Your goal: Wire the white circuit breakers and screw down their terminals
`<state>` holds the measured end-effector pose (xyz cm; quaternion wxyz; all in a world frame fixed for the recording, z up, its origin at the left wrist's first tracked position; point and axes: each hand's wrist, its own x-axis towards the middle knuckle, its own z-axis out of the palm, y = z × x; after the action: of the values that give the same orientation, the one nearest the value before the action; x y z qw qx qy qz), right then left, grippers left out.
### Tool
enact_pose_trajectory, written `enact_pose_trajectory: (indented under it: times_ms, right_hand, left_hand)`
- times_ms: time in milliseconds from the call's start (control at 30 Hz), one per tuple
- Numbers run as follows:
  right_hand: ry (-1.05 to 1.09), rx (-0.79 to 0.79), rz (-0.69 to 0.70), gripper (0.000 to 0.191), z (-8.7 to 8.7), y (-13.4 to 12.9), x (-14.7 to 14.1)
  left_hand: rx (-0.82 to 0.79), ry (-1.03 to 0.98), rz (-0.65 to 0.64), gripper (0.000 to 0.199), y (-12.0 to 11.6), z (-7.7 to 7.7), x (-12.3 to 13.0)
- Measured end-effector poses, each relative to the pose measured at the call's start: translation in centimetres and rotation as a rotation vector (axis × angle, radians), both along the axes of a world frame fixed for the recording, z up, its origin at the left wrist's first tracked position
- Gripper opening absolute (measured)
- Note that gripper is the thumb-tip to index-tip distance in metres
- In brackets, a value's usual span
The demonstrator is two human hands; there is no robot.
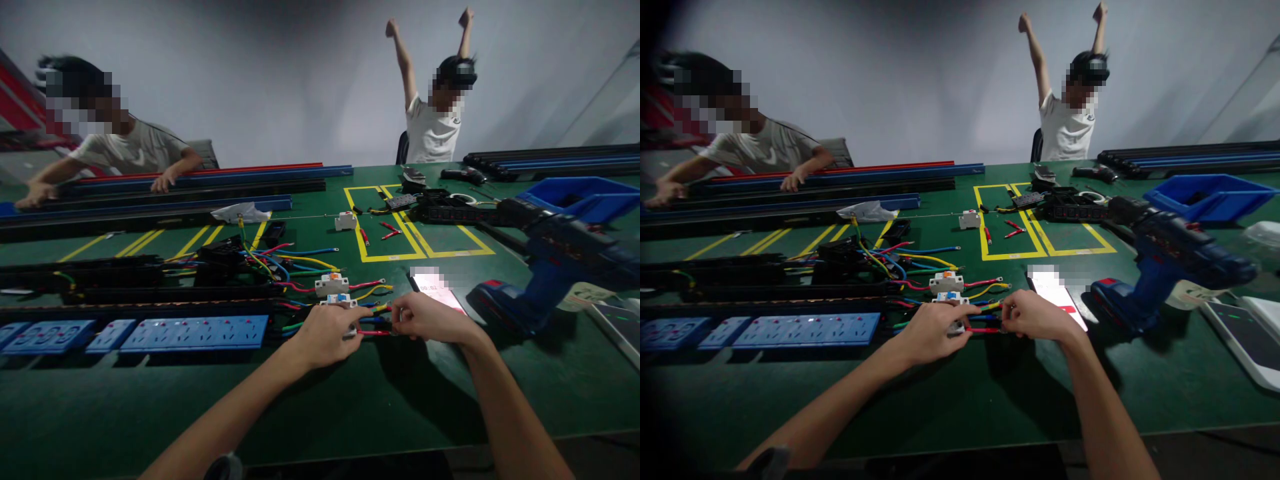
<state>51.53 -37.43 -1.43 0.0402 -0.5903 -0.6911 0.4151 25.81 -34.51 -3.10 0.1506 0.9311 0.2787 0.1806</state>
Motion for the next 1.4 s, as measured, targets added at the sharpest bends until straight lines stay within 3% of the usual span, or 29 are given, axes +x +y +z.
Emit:
enact_pose_trajectory:
  times_ms: [733, 967, 1167, 1300, 1400]
  right_hand:
    - [-0.253, 0.034, -0.081, 0.007, 0.1, 0.8, -1.7]
    - [-0.398, 0.179, -0.177, 0.009, 0.8, -0.5, -3.5]
    - [-0.401, 0.34, -0.39, 0.018, 0.8, -5.6, -3.3]
    - [-0.191, 0.674, -0.794, 0.028, 1.2, -9.9, -0.6]
    - [-0.204, 0.952, -1.077, 0.036, 1.5, -12.0, 2.6]
  left_hand:
    - [0.005, 0.02, -0.012, 0.041, 0.0, 0.0, 0.0]
    - [0.007, 0.03, -0.02, 0.052, 0.0, -0.1, 0.1]
    - [0.003, 0.021, -0.009, 0.053, -0.1, 0.0, 0.1]
    - [-0.002, 0.019, -0.007, 0.051, -0.2, 0.1, 0.1]
    - [0.008, 0.02, -0.013, 0.047, -0.2, 0.1, 0.0]
